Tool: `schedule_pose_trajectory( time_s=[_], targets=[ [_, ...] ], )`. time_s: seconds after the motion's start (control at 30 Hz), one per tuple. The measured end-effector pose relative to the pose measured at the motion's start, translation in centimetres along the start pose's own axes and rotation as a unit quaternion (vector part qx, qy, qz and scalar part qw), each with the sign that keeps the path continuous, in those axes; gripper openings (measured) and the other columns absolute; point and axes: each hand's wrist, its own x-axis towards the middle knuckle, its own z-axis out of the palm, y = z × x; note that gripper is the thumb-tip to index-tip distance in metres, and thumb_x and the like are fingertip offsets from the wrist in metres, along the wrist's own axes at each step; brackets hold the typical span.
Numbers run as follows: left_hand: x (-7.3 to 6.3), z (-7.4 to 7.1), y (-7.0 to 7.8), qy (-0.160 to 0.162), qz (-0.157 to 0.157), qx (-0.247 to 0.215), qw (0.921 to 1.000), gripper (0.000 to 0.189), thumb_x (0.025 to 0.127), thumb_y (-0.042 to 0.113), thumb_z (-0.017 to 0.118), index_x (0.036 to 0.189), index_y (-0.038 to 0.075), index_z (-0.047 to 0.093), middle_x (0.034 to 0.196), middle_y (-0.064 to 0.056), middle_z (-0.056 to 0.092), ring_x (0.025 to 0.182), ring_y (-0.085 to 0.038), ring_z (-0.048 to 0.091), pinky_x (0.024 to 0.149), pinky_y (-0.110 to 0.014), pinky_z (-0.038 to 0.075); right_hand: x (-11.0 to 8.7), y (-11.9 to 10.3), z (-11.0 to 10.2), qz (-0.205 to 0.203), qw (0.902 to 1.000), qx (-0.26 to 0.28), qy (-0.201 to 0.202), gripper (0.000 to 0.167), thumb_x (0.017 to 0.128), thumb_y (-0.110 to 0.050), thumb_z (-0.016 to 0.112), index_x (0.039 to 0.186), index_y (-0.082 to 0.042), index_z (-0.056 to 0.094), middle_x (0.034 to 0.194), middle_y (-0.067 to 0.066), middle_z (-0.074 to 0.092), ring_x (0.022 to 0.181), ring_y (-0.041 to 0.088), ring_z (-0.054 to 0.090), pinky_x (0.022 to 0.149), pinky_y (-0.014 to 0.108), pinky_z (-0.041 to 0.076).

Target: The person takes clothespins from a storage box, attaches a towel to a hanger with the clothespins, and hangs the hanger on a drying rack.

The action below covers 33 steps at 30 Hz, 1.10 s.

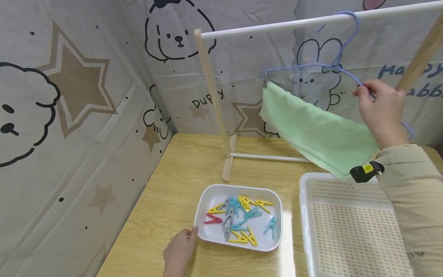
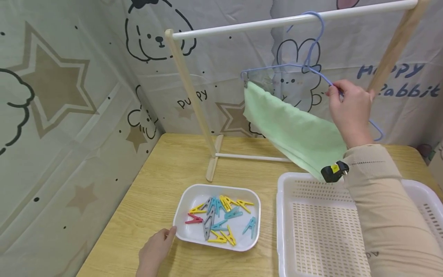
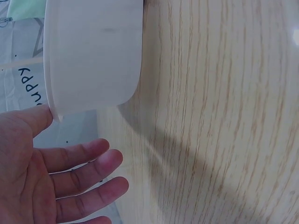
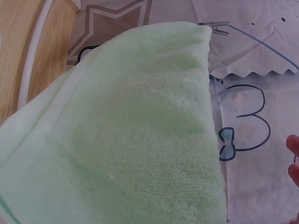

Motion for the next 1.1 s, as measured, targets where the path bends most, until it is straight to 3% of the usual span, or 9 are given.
schedule_pose_trajectory(
  time_s=[0.27, 0.53, 0.77, 1.1],
  targets=[
    [0.0, 0.0, 0.2, -0.001, 0.002, 0.000, 1.0000, 0.054, 0.091, 0.050, 0.037, 0.096, 0.003, 0.064, 0.086, -0.011, 0.064, 0.077, -0.031, 0.060, 0.059, -0.044, 0.044, -0.1, 0.4, 0.6, 0.001, 0.9997, 0.016, 0.017, 0.030, 0.095, -0.019, 0.042, 0.106, 0.003, 0.059, 0.104, 0.019, 0.062, 0.101, 0.035, 0.054, 0.101, 0.038, 0.012],
    [0.0, 0.1, 0.4, -0.001, 0.001, 0.001, 1.0000, 0.054, 0.091, 0.050, 0.037, 0.096, 0.003, 0.064, 0.083, -0.008, 0.064, 0.075, -0.030, 0.060, 0.060, -0.045, 0.044, -0.2, 0.6, 0.9, 0.001, 0.9991, 0.037, 0.019, 0.029, 0.095, -0.017, 0.041, 0.105, 0.003, 0.059, 0.104, 0.020, 0.061, 0.105, 0.034, 0.054, 0.105, 0.038, -0.001],
    [-0.1, 0.0, 0.5, 0.002, 0.003, 0.000, 1.0000, 0.053, 0.092, 0.048, 0.037, 0.095, 0.003, 0.064, 0.081, -0.008, 0.064, 0.074, -0.030, 0.060, 0.059, -0.045, 0.044, -0.4, 0.5, 0.9, -0.006, 0.9989, 0.041, 0.022, 0.027, 0.094, -0.015, 0.042, 0.110, 0.000, 0.057, 0.106, 0.018, 0.061, 0.107, 0.033, 0.052, 0.104, 0.037, -0.002],
    [0.0, 0.0, 0.3, 0.000, 0.001, 0.002, 1.0000, 0.051, 0.092, 0.047, 0.038, 0.096, 0.003, 0.064, 0.082, -0.008, 0.064, 0.075, -0.030, 0.061, 0.058, -0.045, 0.045, -1.4, -0.1, 0.6, -0.042, 0.9960, 0.047, 0.064, 0.027, 0.092, -0.014, 0.046, 0.113, -0.001, 0.057, 0.114, 0.015, 0.058, 0.113, 0.029, 0.048, 0.105, 0.033, 0.001]
  ],
)
